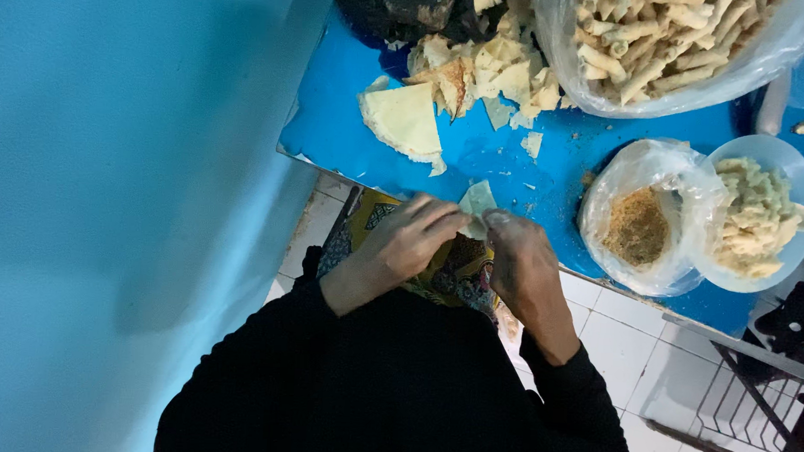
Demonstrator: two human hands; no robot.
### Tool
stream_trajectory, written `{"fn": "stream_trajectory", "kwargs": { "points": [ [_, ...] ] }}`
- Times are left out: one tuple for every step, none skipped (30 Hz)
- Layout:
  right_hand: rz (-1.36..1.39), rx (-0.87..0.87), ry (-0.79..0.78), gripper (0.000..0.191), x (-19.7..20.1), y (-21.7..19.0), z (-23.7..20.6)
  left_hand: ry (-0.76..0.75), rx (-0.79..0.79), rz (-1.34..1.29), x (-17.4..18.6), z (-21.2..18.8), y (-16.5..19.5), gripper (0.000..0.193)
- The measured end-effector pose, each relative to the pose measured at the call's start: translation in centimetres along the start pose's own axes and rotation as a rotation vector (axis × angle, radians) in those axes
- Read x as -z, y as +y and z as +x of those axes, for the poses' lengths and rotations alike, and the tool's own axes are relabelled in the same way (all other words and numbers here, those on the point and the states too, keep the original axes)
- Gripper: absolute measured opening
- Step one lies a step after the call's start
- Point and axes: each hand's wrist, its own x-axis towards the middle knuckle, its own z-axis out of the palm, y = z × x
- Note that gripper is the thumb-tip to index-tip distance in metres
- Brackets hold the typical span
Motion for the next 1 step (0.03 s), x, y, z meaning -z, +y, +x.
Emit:
{"fn": "stream_trajectory", "kwargs": {
  "points": [
    [0.087,-0.053,0.021,0.038,-0.37,-0.04,-0.11,-0.018,-0.011,0.016,-0.11,-0.08,-0.31,0.034]
  ]
}}
